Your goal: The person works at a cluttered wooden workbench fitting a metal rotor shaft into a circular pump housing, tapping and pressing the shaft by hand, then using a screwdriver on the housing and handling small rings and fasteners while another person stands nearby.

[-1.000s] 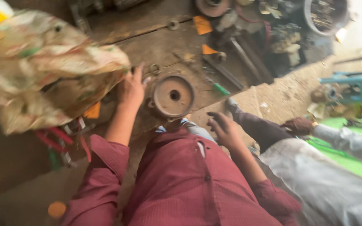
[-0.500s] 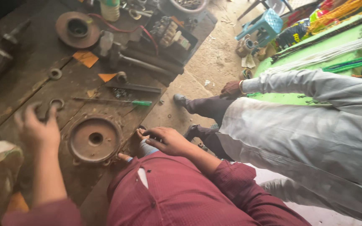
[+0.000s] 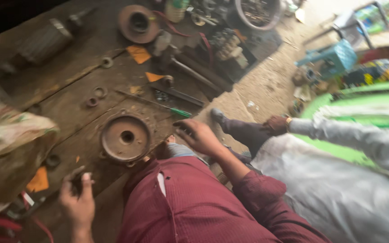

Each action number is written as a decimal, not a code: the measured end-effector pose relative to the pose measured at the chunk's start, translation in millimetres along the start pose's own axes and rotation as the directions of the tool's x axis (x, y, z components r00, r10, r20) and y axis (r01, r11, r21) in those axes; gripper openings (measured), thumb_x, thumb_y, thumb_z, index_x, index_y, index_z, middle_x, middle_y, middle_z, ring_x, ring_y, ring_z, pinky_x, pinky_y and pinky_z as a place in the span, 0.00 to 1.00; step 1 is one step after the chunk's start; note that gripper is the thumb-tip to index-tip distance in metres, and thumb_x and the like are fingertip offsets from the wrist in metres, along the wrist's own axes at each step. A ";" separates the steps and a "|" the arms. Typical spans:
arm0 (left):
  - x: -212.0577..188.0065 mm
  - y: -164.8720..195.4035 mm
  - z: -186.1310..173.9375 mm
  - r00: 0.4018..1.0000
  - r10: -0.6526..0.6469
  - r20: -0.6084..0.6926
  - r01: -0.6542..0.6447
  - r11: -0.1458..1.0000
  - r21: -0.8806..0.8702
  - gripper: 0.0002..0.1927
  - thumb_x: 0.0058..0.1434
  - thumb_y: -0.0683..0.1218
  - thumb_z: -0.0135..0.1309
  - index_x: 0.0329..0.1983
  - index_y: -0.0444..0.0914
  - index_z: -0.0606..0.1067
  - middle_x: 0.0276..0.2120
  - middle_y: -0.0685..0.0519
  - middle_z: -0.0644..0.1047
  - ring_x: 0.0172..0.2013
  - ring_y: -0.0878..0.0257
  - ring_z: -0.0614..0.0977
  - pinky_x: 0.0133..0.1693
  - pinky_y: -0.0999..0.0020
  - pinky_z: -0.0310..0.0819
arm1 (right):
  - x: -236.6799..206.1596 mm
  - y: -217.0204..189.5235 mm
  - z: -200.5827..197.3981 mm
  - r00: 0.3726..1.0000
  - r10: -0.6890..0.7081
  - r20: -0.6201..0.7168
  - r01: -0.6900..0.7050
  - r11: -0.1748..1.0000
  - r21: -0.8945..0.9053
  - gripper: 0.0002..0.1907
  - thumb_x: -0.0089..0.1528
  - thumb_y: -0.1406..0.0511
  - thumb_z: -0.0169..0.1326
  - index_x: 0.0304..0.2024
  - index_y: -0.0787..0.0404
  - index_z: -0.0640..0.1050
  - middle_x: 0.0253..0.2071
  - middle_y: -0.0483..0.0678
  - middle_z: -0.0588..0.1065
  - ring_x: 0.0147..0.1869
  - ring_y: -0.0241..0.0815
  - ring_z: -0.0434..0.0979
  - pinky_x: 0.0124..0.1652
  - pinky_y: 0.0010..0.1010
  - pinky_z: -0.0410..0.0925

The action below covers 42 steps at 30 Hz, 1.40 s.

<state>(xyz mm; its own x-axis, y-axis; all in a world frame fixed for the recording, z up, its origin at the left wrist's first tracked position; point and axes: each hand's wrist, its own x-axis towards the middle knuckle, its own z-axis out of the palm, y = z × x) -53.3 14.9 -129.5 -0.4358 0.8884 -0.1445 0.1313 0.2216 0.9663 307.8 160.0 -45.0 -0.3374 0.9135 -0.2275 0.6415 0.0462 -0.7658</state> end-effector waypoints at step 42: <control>-103.4 27.2 79.1 0.921 -0.132 -0.368 0.146 0.989 0.012 0.12 0.72 0.44 0.54 0.57 0.36 0.75 0.39 0.56 0.78 0.37 0.71 0.78 0.42 0.73 0.75 | 149.6 63.1 -37.5 0.924 -0.304 -0.231 0.231 0.927 -0.295 0.11 0.66 0.60 0.58 0.48 0.57 0.80 0.45 0.57 0.78 0.49 0.62 0.78 0.48 0.48 0.71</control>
<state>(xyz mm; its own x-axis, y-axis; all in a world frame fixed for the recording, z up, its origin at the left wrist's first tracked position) 65.8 -39.2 -105.2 -0.7459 0.6407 -0.1818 0.0770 0.3542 0.9320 323.7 314.7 -104.8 -0.3474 0.9237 0.1614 0.7201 0.3731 -0.5850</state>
